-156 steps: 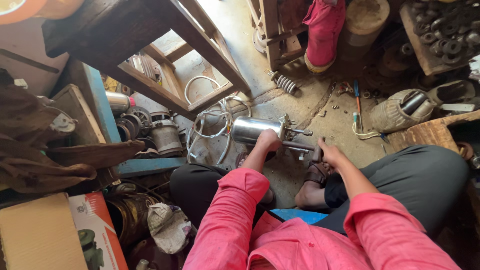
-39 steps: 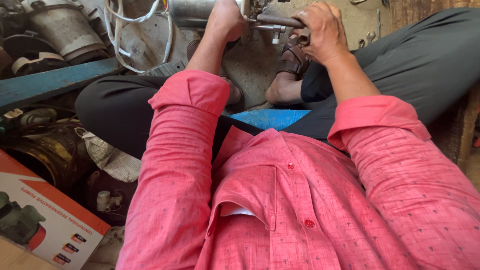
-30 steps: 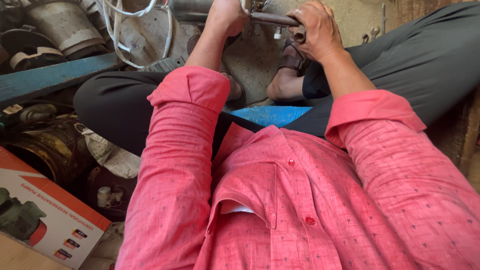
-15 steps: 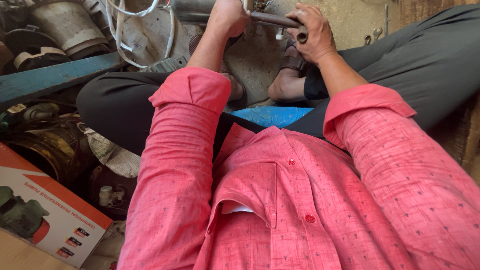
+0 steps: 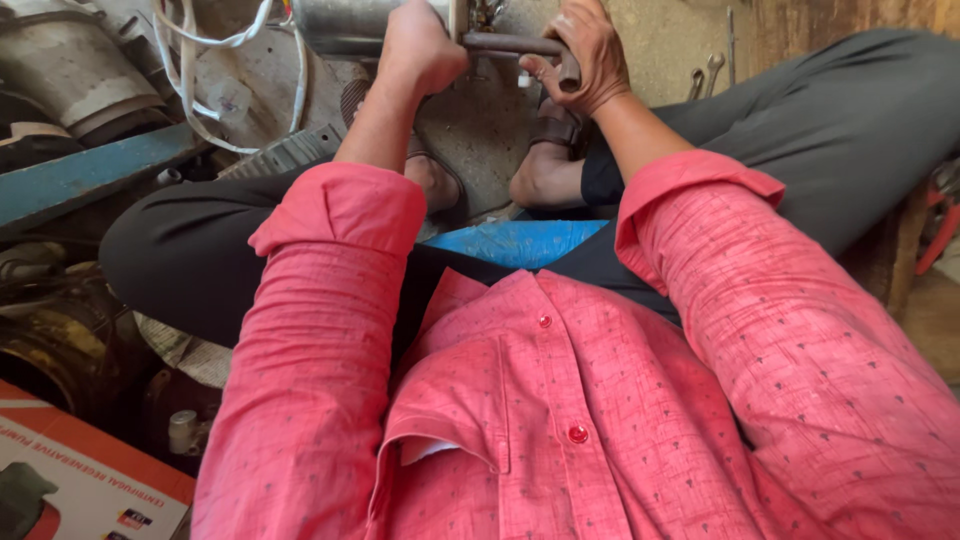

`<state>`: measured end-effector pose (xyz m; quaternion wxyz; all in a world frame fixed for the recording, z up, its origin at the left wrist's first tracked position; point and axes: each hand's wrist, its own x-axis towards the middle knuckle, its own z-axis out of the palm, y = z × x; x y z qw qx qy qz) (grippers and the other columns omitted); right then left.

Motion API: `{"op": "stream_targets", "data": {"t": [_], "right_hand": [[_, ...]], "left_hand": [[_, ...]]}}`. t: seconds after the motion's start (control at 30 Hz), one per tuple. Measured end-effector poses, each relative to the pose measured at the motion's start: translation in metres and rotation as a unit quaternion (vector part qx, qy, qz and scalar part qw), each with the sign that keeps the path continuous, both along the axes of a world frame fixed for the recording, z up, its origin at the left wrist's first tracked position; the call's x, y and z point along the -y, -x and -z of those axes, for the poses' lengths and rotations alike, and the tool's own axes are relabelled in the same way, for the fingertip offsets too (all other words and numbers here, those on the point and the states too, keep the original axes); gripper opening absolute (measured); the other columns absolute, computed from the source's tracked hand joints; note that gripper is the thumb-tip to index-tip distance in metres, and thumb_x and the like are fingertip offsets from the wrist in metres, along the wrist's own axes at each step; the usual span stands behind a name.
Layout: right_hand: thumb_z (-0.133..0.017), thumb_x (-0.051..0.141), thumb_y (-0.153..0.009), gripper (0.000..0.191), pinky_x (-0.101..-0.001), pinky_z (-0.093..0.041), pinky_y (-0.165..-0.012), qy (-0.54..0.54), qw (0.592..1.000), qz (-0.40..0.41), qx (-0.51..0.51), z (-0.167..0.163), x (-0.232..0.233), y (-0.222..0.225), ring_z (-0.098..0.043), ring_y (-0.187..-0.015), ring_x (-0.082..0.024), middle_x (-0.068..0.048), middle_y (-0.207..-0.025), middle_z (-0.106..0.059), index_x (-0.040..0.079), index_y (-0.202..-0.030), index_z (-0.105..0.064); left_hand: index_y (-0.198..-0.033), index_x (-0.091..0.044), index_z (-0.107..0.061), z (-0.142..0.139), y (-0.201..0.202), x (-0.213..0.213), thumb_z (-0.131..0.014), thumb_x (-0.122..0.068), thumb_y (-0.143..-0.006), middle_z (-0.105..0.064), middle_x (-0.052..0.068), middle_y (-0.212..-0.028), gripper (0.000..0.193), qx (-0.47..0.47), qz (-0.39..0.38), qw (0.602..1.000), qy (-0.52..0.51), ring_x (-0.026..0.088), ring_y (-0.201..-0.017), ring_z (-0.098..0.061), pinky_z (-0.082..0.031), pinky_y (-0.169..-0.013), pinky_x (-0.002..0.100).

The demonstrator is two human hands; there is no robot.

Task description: The person sits on the floor and uses a socket wrench to loosen and remove a nut from the shaft of a cylindrical electrical motor. They then detach the motor housing and set it aside.

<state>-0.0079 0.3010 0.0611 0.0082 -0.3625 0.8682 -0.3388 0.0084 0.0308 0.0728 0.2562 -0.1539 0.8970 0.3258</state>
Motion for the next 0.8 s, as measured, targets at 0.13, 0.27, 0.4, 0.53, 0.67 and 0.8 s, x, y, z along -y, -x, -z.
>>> {"op": "stream_targets", "data": {"t": [0.13,0.27,0.4,0.53,0.67,0.8], "right_hand": [[-0.086,0.04,-0.099,0.046,-0.048,-0.049,-0.083,0.037,0.999,0.01,0.0,-0.006,0.001,0.007,-0.058,-0.094,-0.04,-0.017,-0.085,-0.057,0.003,-0.087,-0.062],[-0.083,0.026,-0.096,0.034,-0.0451,-0.049,-0.077,0.068,0.994,0.043,0.076,-0.009,0.008,0.007,-0.059,-0.087,-0.038,-0.016,-0.083,-0.061,0.002,-0.083,-0.063],[-0.08,0.021,-0.095,0.031,-0.0411,-0.049,-0.07,0.08,0.984,0.076,0.138,-0.001,0.01,0.006,-0.061,-0.076,-0.032,-0.015,-0.077,-0.063,0.001,-0.079,-0.062],[-0.078,0.022,-0.097,0.034,-0.0376,-0.046,-0.063,0.081,0.967,0.103,0.221,0.011,0.007,0.008,-0.06,-0.065,-0.024,-0.015,-0.071,-0.061,-0.001,-0.078,-0.063],[-0.076,0.025,-0.097,0.03,-0.0344,-0.044,-0.059,0.066,0.891,0.18,0.412,0.027,0.006,0.015,-0.056,-0.061,-0.018,-0.006,-0.067,-0.063,0.003,-0.078,-0.07],[-0.073,0.038,-0.097,0.036,-0.031,-0.047,-0.054,0.036,0.661,0.273,0.698,0.04,0.007,0.035,-0.057,-0.056,-0.014,0.001,-0.062,-0.056,0.007,-0.08,-0.066]], "left_hand": [[-0.08,0.004,-0.074,-0.009,0.002,-0.004,-0.077,-0.011,-0.067,-0.07,0.029,-0.086,0.019,-0.008,-0.014,1.0,-0.001,0.039,-0.086,-0.073,-0.058,-0.077,0.041],[-0.085,0.004,-0.075,-0.013,0.002,-0.004,-0.073,-0.006,-0.071,-0.07,0.031,-0.09,0.017,0.002,-0.054,0.998,-0.022,0.041,-0.091,-0.072,-0.058,-0.08,0.042],[-0.085,0.004,-0.075,-0.015,-0.001,-0.005,-0.074,-0.006,-0.071,-0.07,0.03,-0.09,0.017,0.009,-0.081,0.996,-0.033,0.042,-0.092,-0.071,-0.057,-0.079,0.042],[-0.086,0.006,-0.074,-0.02,-0.001,-0.006,-0.075,-0.005,-0.072,-0.069,0.031,-0.09,0.017,0.008,-0.073,0.997,-0.039,0.041,-0.093,-0.072,-0.058,-0.079,0.042],[-0.086,0.005,-0.074,-0.022,-0.001,-0.003,-0.075,-0.003,-0.07,-0.069,0.031,-0.088,0.018,0.015,-0.09,0.994,-0.051,0.042,-0.091,-0.072,-0.058,-0.078,0.042],[-0.084,0.005,-0.074,-0.019,-0.001,-0.002,-0.074,-0.003,-0.069,-0.069,0.031,-0.089,0.017,0.031,-0.094,0.994,-0.05,0.042,-0.093,-0.071,-0.058,-0.078,0.043]]}}
